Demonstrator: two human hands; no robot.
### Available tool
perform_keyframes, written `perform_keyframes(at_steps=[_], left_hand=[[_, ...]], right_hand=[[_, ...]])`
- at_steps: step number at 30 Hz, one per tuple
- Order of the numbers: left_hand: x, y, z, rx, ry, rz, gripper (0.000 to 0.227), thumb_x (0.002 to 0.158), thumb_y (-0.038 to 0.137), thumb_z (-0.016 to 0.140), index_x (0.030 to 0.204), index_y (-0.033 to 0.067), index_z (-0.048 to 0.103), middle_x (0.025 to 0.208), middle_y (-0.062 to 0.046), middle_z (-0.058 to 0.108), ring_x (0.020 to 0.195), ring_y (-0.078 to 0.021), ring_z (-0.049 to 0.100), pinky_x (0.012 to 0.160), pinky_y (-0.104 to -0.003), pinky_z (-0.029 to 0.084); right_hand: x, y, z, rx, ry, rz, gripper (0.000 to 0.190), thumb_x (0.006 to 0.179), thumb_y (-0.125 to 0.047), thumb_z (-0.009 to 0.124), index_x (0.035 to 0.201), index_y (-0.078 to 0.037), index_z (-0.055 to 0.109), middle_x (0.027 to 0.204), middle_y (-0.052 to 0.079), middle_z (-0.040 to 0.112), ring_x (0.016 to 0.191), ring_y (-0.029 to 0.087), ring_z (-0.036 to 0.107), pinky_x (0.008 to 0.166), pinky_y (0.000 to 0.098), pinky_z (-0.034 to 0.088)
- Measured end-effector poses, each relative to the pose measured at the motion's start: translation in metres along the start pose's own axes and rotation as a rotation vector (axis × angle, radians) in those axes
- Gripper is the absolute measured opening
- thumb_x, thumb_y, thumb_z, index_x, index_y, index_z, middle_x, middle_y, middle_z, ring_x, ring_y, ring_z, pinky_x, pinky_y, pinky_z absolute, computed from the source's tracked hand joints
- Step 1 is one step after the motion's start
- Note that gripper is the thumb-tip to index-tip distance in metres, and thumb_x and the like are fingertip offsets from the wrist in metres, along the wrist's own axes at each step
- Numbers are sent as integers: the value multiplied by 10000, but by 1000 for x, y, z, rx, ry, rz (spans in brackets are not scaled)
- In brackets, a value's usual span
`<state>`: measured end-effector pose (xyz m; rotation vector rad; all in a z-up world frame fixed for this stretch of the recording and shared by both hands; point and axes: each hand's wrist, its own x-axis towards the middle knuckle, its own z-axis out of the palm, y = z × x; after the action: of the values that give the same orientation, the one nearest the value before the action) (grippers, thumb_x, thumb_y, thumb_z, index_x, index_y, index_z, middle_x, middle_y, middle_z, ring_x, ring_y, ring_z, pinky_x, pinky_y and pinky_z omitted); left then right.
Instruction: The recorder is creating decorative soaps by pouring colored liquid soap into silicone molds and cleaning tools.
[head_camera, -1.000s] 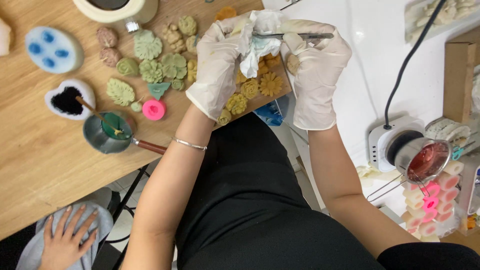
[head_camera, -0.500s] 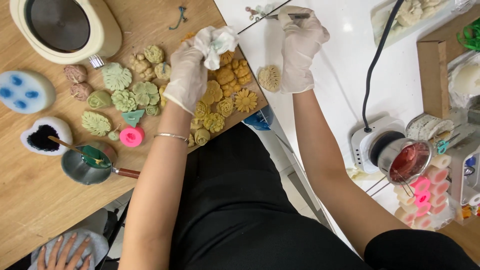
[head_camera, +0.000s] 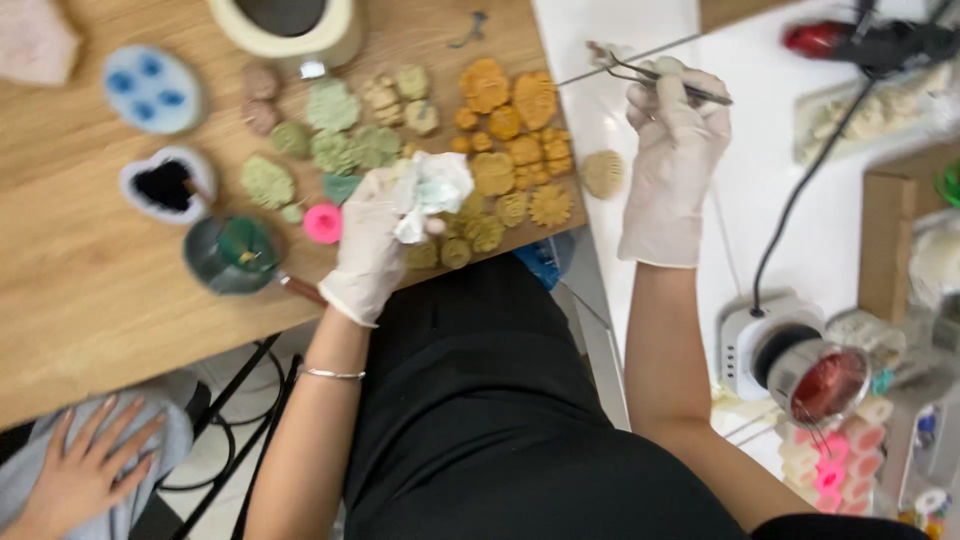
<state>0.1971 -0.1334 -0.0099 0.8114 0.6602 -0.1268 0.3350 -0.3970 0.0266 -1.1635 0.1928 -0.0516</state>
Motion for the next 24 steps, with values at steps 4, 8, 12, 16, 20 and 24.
perform_keyframes(at_steps=[4,8,12,16,20,24], left_hand=[[-35,-9,-43,-90,9,193,248,1003,231,728,1084,11,646,961,-54,691,733,-128,675,612,-261,552],[-93,18,-71,-8,24,191,305,990,224,741,1162,-20,683,938,-39,698,774,-83,621,686,-231,502],[-149,34,-113,-39,17,267,395,907,110,745,1252,-47,636,983,-50,708,804,-110,663,755,-242,541],[-176,20,-164,-39,263,335,377,891,49,755,1226,-69,630,1031,-43,697,828,-78,616,733,-234,518],[-185,-4,-216,-262,488,399,289,950,54,707,1197,-79,640,987,-62,687,839,-94,639,768,-236,528],[-188,-9,-245,-301,516,478,210,1009,34,687,1155,-111,643,973,-89,678,849,-119,639,789,-259,543]], right_hand=[[-46,14,55,39,-235,176,130,978,-55,729,1072,-46,641,1086,133,731,951,200,715,868,309,598],[-98,41,119,-52,-499,317,101,1027,-11,725,1091,-2,647,1099,143,732,940,196,714,889,315,615],[-144,73,172,-247,-676,294,142,956,3,751,1036,-40,643,1044,123,756,886,183,751,793,309,635],[-155,136,191,-415,-903,259,158,962,5,800,1079,8,694,1081,123,757,954,151,729,883,280,622],[-173,148,221,-875,-1235,-72,143,916,-98,829,1046,-90,770,1035,28,769,902,122,724,824,279,592],[-175,172,218,-1140,-1437,-712,168,824,-195,896,976,-213,825,855,-70,743,868,155,616,827,365,378]])
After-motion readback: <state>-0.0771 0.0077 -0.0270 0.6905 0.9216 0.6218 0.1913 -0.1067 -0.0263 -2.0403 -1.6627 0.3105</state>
